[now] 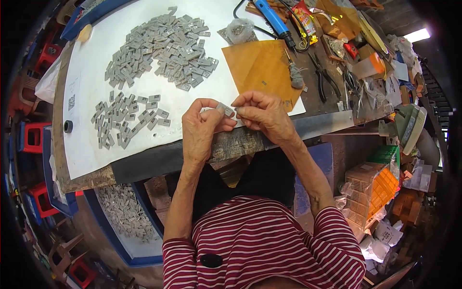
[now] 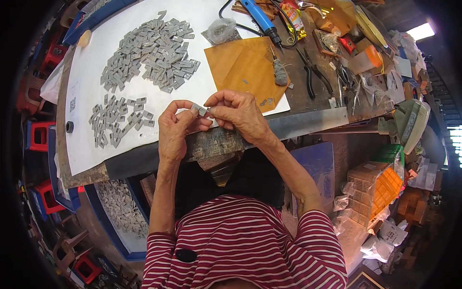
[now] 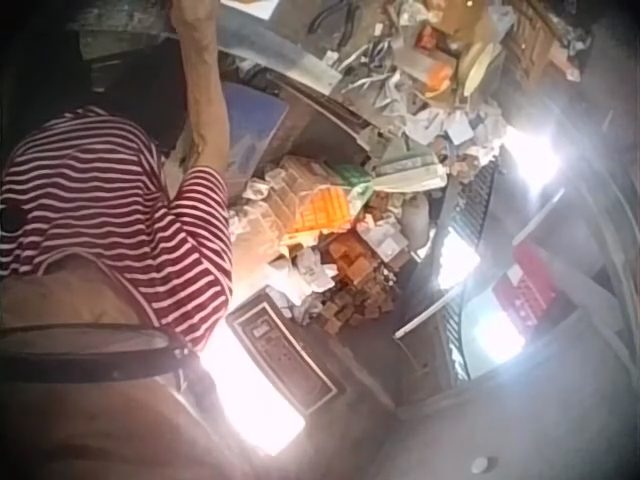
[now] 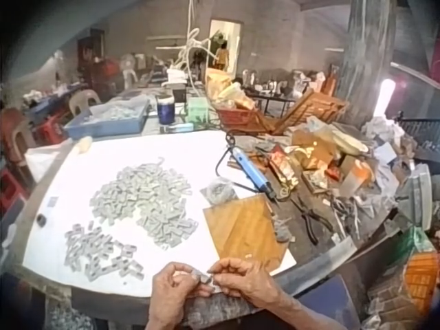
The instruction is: The person is manually assembling small metal parts on a workbench.
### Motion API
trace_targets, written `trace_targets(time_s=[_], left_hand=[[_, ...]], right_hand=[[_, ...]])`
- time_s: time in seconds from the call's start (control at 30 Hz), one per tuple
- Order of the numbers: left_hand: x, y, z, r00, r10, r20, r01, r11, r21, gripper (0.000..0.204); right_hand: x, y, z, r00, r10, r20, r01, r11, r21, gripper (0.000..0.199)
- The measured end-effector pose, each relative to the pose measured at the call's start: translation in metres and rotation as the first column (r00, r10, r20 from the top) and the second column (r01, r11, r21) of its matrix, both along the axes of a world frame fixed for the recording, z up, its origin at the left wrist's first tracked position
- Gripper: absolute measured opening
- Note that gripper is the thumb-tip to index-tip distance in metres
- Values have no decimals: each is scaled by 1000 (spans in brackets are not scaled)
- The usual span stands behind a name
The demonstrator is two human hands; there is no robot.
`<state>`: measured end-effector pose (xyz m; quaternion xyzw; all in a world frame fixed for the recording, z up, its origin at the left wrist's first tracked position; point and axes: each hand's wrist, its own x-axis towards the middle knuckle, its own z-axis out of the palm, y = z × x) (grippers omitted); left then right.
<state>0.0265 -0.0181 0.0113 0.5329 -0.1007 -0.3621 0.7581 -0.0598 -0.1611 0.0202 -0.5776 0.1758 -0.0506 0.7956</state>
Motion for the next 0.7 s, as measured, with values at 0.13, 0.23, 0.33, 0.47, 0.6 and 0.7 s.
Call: trace_targets(time_s=[0.13,0.23,0.33,0.47,0.6,0.7], left_hand=[[-1,0,-2,1000,19,16,-19,1000,25,15],[-1,1,-3,999,27,40,-29,999,34,15],[-3,2,-3,998,28,48,-30,999,35,14],[-4,3,-3,999,7,44,-9,999,41,14],[-6,3,-6,998,-12,59,9,999,50,11],[-10,1,-5,997,48,59,-50,998,39,12]], right_hand=[[0,5,-1,1000,4,0,-4,996,-92,12],[1,8,0,1000,6,5,-5,995,-104,13],[1,8,-1,1000,1,-14,-3,993,-118,13],[2,8,-3,1000,-22,-20,19,989,-144,12],[2,8,-2,999,-29,-32,24,988,-152,12],[2,7,-2,1000,-1,-29,-4,988,-155,14]])
